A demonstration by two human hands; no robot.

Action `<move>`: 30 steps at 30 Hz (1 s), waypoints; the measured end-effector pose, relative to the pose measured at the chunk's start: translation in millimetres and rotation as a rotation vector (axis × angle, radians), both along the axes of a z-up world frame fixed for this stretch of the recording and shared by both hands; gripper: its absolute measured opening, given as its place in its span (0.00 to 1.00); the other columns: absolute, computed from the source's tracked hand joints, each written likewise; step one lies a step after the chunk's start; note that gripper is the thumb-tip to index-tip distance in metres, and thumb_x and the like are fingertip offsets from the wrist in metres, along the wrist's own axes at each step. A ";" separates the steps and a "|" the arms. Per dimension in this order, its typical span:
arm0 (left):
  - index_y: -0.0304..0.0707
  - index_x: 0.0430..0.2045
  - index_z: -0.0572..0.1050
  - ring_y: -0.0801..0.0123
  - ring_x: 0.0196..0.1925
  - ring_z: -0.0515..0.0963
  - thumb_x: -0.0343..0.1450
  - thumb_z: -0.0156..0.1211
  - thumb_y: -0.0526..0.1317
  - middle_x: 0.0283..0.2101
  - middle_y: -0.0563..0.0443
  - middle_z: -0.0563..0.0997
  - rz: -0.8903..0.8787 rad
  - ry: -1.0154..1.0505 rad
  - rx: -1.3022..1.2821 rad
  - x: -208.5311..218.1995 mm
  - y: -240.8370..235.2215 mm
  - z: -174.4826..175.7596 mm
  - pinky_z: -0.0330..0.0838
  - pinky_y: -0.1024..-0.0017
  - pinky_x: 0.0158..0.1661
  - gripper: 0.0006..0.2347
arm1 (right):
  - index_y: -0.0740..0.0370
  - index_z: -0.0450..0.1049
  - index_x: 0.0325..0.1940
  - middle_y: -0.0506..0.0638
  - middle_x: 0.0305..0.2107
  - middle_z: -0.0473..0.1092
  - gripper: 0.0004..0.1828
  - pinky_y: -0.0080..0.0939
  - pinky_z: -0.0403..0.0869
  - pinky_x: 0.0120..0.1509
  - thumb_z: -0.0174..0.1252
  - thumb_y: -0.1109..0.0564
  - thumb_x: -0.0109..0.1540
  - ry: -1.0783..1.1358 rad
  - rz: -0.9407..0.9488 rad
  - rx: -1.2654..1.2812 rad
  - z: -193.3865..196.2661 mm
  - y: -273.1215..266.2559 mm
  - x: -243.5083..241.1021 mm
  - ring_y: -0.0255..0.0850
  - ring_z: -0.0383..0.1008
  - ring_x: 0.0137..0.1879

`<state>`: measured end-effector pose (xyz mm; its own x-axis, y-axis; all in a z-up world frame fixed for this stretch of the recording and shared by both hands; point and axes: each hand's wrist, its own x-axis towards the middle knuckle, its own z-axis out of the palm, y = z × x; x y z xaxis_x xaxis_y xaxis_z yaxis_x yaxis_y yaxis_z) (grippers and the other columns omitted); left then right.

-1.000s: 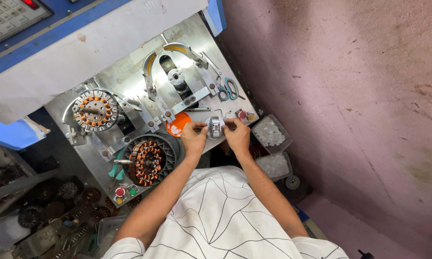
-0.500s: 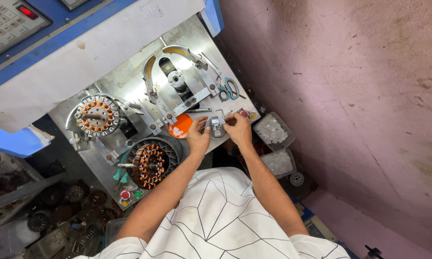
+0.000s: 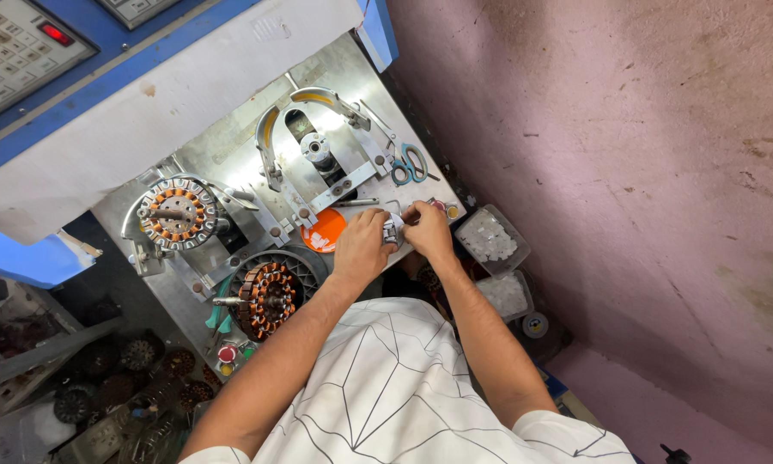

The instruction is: The person assembles components of an electric motor stator by hand and using a screwdriver to tighten screws on various metal parts, while also adjusting components on a winding machine.

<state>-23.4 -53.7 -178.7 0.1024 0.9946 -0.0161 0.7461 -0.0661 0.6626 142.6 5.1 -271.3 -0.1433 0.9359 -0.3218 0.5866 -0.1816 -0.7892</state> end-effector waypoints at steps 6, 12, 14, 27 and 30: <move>0.33 0.39 0.75 0.51 0.54 0.76 0.57 0.77 0.38 0.46 0.45 0.76 -0.030 0.152 -0.164 4.4 12.1 -9.0 0.73 0.56 0.49 0.20 | 0.60 0.83 0.34 0.56 0.30 0.80 0.10 0.46 0.78 0.45 0.69 0.58 0.48 -0.139 0.071 0.064 -11.5 53.9 0.9 0.49 0.82 0.39; 0.33 0.36 0.75 0.50 0.52 0.76 0.55 0.77 0.38 0.45 0.45 0.75 -0.044 0.165 -0.131 4.8 16.4 -6.9 0.74 0.55 0.45 0.20 | 0.62 0.81 0.33 0.64 0.33 0.77 0.06 0.56 0.76 0.47 0.64 0.62 0.53 -0.458 0.216 0.099 -44.4 70.3 -36.3 0.61 0.78 0.42; 0.33 0.38 0.74 0.50 0.52 0.76 0.56 0.77 0.38 0.45 0.45 0.75 -0.047 0.160 -0.131 4.1 17.9 -6.3 0.74 0.55 0.45 0.21 | 0.64 0.80 0.33 0.65 0.34 0.77 0.06 0.57 0.75 0.48 0.64 0.62 0.52 -0.438 0.197 0.072 -48.4 71.1 -40.6 0.62 0.78 0.44; 0.33 0.38 0.72 0.49 0.52 0.77 0.57 0.77 0.39 0.46 0.43 0.75 -0.095 0.170 -0.190 0.9 24.9 -5.6 0.75 0.53 0.42 0.21 | 0.70 0.72 0.46 0.57 0.35 0.78 0.04 0.35 0.81 0.42 0.54 0.68 0.67 0.336 -0.048 0.287 84.4 -17.5 20.1 0.42 0.83 0.37; 0.33 0.38 0.72 0.47 0.50 0.78 0.57 0.76 0.38 0.47 0.42 0.75 -0.110 0.172 -0.203 0.5 26.5 -6.4 0.74 0.52 0.41 0.21 | 0.70 0.69 0.45 0.58 0.37 0.78 0.03 0.37 0.81 0.43 0.54 0.69 0.67 0.245 0.001 0.380 84.1 -29.9 15.7 0.43 0.84 0.39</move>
<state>-23.0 -27.2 -185.1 0.1879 0.9524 -0.2399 0.8443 -0.0318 0.5349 158.3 -24.8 -187.3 -0.1738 0.9808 0.0880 0.3742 0.1485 -0.9154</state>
